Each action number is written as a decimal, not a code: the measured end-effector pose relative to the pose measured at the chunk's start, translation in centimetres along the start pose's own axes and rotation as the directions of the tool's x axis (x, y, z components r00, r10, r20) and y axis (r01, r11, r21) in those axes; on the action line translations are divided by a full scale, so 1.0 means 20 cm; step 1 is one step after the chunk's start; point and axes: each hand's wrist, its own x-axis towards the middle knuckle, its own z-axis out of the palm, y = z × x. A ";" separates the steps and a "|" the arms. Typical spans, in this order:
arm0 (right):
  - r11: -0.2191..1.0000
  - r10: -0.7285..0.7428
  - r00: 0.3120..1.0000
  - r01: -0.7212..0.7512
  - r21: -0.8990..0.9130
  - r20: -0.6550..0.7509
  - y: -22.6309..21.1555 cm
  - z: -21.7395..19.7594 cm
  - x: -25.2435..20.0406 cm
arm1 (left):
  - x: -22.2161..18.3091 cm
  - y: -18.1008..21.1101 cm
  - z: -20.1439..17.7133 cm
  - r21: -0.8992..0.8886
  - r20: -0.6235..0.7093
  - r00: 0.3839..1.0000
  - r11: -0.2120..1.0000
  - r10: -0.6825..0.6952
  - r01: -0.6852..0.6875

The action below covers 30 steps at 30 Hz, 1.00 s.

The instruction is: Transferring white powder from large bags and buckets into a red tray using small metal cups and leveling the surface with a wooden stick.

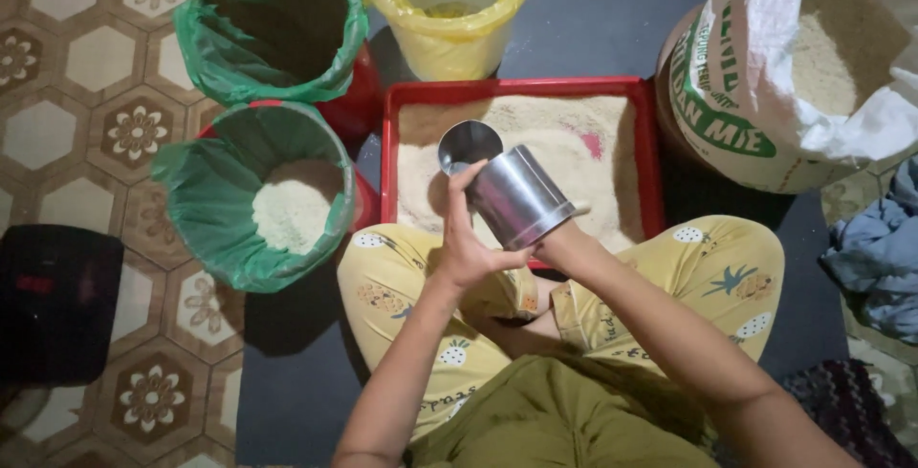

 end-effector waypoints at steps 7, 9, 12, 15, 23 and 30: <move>0.999 0.016 1.000 -0.015 0.049 -0.025 -0.03 0.01 0.03 | 0.08 0.02 -0.02 0.025 0.097 0.995 0.999 -0.023 0.021; 0.998 0.024 0.999 -0.022 0.057 -0.030 -0.04 0.01 0.03 | 0.09 0.04 -0.03 0.050 0.112 0.994 0.999 -0.012 0.006; 0.998 0.021 0.999 -0.018 0.059 -0.044 -0.04 0.00 0.04 | 0.11 0.03 -0.02 0.068 0.138 0.990 0.997 -0.030 0.021; 0.997 0.017 0.999 -0.013 0.071 -0.047 -0.04 -0.01 0.05 | 0.10 -0.02 0.02 0.061 0.107 0.994 0.998 -0.011 0.004; 0.992 0.037 0.996 -0.027 0.120 -0.084 -0.04 -0.02 0.05 | 0.12 0.00 0.02 0.065 0.121 0.992 0.998 -0.033 0.025; 0.991 0.046 0.994 -0.033 0.128 -0.095 -0.02 -0.05 0.05 | 0.14 0.11 -0.05 0.121 0.115 0.992 0.992 -0.055 0.041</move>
